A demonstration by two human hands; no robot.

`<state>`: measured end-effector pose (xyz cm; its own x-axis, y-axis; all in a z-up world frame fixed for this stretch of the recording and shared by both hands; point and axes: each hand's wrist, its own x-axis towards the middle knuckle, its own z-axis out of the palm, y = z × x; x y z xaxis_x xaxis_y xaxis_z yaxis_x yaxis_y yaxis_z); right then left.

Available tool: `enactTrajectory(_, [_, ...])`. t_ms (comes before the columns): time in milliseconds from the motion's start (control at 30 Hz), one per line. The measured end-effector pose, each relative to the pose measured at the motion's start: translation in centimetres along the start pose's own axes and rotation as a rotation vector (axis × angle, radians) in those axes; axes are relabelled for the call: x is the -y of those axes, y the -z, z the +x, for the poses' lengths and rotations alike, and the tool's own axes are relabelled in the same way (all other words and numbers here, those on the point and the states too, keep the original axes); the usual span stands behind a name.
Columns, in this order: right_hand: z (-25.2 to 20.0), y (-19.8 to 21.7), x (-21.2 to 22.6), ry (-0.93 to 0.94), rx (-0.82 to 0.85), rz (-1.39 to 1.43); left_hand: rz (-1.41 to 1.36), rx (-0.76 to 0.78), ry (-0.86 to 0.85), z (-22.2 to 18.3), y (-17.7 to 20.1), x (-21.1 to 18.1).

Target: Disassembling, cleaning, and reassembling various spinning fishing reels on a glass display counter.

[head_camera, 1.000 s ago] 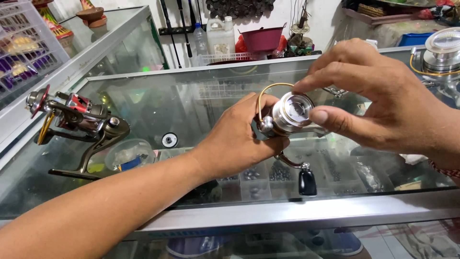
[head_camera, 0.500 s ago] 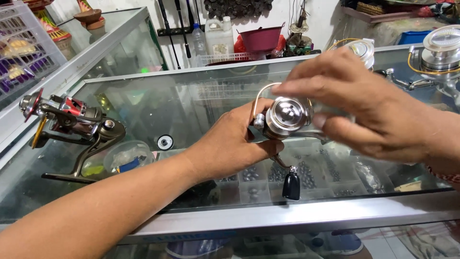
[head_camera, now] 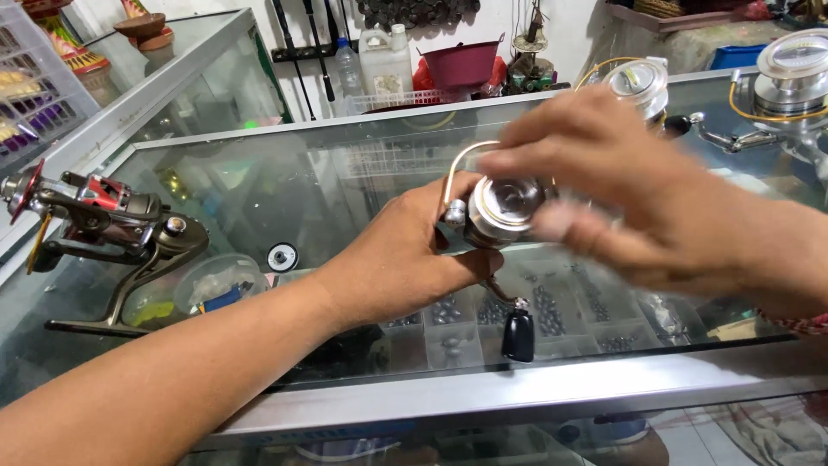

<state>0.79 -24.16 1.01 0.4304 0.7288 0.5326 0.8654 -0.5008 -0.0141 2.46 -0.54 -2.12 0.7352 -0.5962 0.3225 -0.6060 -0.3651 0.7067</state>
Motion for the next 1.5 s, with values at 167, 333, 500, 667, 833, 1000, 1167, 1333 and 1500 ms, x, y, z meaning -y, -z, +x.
enactTrajectory(167, [-0.4,0.9,0.1,0.037,-0.239,-0.069,-0.058,0.050,0.041,-0.2,0.2,-0.9])
enactTrajectory(333, [-0.3,0.2,-1.0,0.104,-0.049,-0.059,-0.029,0.043,0.027,-0.1,0.1,-0.7])
enactTrajectory(500, [-0.6,0.8,-0.5,-0.067,-0.206,0.009,-0.005,0.044,-0.030,0.1,0.3,-0.4])
enactTrajectory(667, [-0.7,0.7,-0.6,-0.025,-0.232,-0.013,0.057,0.087,-0.014,0.6,1.3,-0.7])
enactTrajectory(833, [-0.7,0.8,-1.1,0.004,-0.178,-0.109,0.282,0.199,0.230,-0.8,5.4,-3.6])
enactTrajectory(1000, [-0.6,0.4,-1.2,-0.045,-0.137,-0.124,0.823,0.137,0.092,-1.8,7.8,-3.4])
enactTrajectory(1167, [-0.7,-0.8,-0.7,-0.065,-0.217,-0.069,1.121,0.462,0.519,-3.2,8.7,-6.4])
enactTrajectory(1333, [-1.2,-1.1,-1.6,-0.024,-0.250,-0.144,1.112,0.561,0.644,-3.6,9.9,-5.4])
enactTrajectory(1500, [-1.4,-0.6,-1.5,-0.019,-0.222,-0.169,1.037,0.526,0.638,-3.7,9.5,-3.2])
